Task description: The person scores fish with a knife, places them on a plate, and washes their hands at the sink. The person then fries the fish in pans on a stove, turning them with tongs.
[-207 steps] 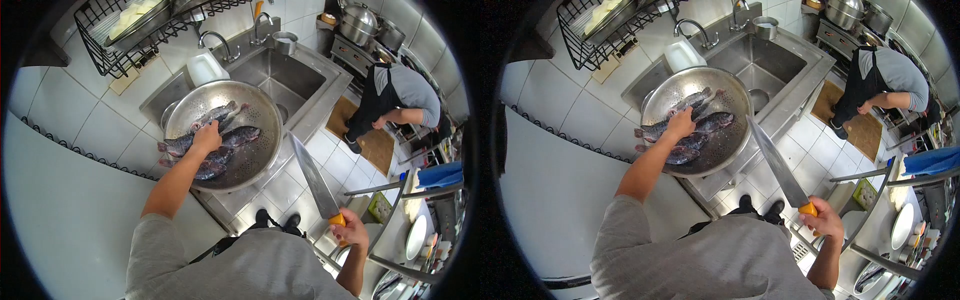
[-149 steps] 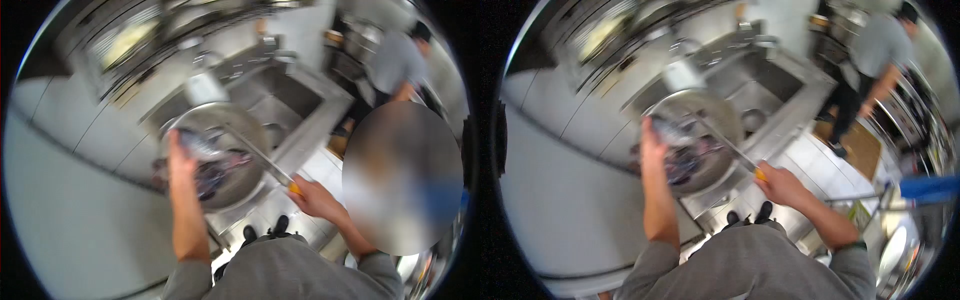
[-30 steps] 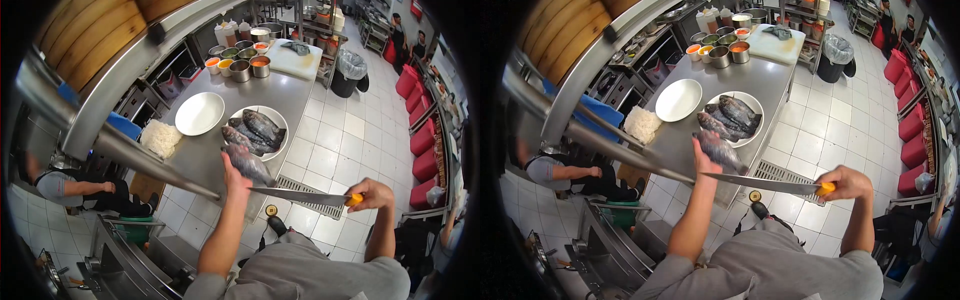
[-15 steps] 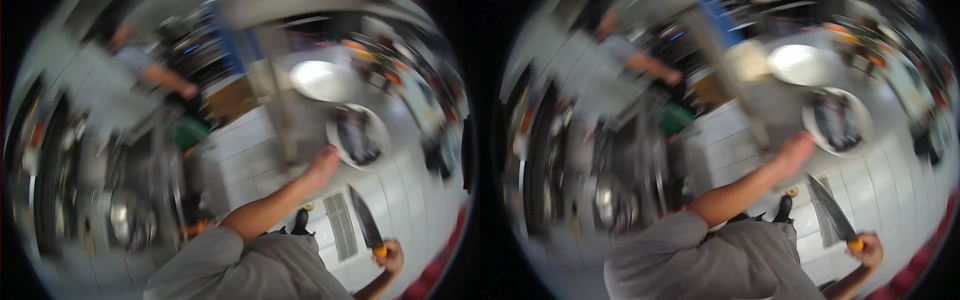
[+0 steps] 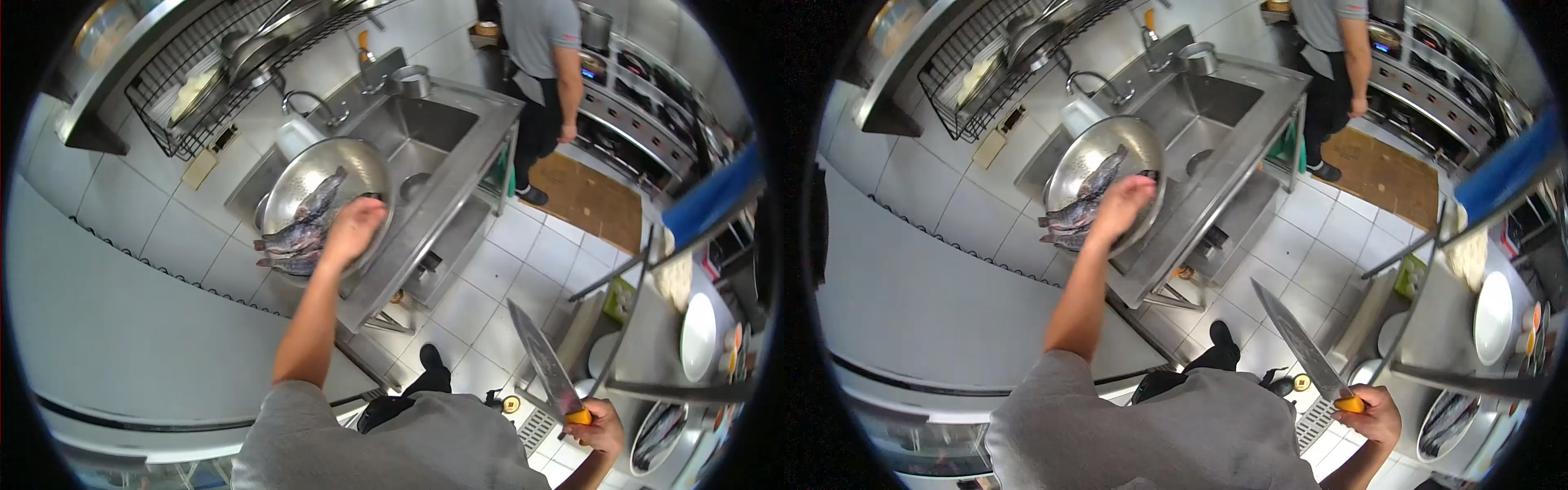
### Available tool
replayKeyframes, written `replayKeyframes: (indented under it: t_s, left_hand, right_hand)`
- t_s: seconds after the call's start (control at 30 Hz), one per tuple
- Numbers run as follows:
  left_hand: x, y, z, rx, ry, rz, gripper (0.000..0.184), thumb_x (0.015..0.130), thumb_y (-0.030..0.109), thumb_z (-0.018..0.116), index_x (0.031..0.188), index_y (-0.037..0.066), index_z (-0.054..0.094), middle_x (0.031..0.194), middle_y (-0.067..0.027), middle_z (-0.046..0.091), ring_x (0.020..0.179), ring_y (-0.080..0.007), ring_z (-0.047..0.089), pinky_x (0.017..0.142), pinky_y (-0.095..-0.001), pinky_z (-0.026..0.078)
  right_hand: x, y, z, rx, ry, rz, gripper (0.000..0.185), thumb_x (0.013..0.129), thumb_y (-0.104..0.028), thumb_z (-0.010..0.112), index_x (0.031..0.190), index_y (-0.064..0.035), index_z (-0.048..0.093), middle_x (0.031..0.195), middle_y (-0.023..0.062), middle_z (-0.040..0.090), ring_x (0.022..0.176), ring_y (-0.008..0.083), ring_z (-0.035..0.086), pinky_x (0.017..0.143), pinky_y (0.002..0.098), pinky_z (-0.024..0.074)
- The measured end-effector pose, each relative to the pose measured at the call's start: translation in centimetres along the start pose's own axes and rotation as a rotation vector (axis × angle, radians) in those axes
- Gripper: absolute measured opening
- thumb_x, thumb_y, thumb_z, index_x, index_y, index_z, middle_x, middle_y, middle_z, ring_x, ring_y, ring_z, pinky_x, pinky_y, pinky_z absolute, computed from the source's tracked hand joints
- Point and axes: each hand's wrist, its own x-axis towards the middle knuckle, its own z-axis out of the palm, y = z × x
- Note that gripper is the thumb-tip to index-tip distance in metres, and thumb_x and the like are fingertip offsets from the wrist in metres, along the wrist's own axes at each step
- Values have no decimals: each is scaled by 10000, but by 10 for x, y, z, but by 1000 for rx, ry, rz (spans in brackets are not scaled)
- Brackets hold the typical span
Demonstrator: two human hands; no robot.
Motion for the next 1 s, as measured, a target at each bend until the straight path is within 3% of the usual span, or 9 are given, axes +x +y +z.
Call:
replayKeyframes:
  t_s: [0.17, 0.37, 0.47, 0.57, 0.67, 0.8, 0.83, 0.93, 1.0]
  left_hand:
    - [62, -191, -86, 774, 165, -457, 603, 826, 344, 777, 1229, -53, 568, 1213, -243, 657, 1092, -403, 649, 958, -444, 519]
    - [75, -205, -99, 792, -47, -633, 605, 759, 364, 810, 1185, -14, 607, 1231, -231, 654, 1158, -373, 632, 997, -457, 503]
    - [73, -186, -113, 788, -186, -561, 517, 748, 327, 801, 1101, -20, 651, 1148, -242, 683, 1117, -381, 650, 988, -462, 509]
    - [66, -191, -129, 775, -69, -409, 436, 733, 297, 780, 1016, -22, 685, 1087, -252, 700, 1080, -393, 663, 976, -462, 515]
    - [58, -145, -156, 619, 28, -338, 459, 720, 305, 773, 1031, -23, 695, 1077, -254, 706, 1050, -401, 670, 958, -468, 517]
    - [43, -121, -173, 265, 298, -358, 509, 697, 304, 819, 1073, -18, 703, 1015, -190, 736, 965, -293, 701, 858, -382, 535]
    - [40, -127, -172, -94, 300, -357, 366, 788, 200, 793, 1073, -14, 710, 1013, -106, 742, 936, -171, 678, 831, -313, 519]
    - [36, -133, -148, -638, 581, -281, 246, 881, 119, 739, 1091, -6, 707, 1027, -46, 727, 921, -108, 643, 831, -284, 505]
    - [35, -139, -130, -1035, 752, -317, 301, 952, 215, 699, 1194, 41, 659, 1058, -41, 715, 1032, -189, 654, 939, -369, 516]
  right_hand:
    - [102, -61, 37, -166, -73, -50, 244, 733, -5, 860, 883, 3, 668, 718, 8, 601, 614, 83, 545, 546, 259, 421]
    - [196, -134, 91, -283, -87, -65, 270, 773, -39, 847, 955, -12, 650, 723, 1, 586, 637, 74, 536, 559, 264, 436]
    - [242, -171, 122, -445, -15, -193, 251, 816, -104, 820, 975, -28, 641, 711, 41, 607, 621, 143, 584, 573, 305, 462]
    - [286, -211, 149, -671, 0, -463, 244, 846, -161, 786, 996, -39, 638, 733, 119, 633, 635, 286, 626, 608, 369, 485]
    - [330, -240, 177, -721, -37, -570, 232, 871, -175, 756, 1001, -40, 618, 722, 164, 614, 666, 329, 635, 642, 391, 495]
    - [384, -261, 212, -826, -178, -681, 284, 919, -257, 691, 1086, -57, 580, 794, 214, 659, 774, 433, 648, 690, 474, 507]
    - [396, -262, 222, -852, -212, -706, 295, 936, -284, 664, 1109, -65, 568, 812, 216, 673, 792, 442, 657, 698, 498, 512]
    - [413, -271, 246, -864, -291, -765, 317, 966, -313, 616, 1148, -70, 525, 820, 230, 684, 797, 466, 662, 700, 539, 517]
    - [416, -275, 259, -858, -334, -773, 330, 971, -308, 612, 1156, -57, 503, 814, 239, 679, 797, 481, 655, 699, 551, 509]
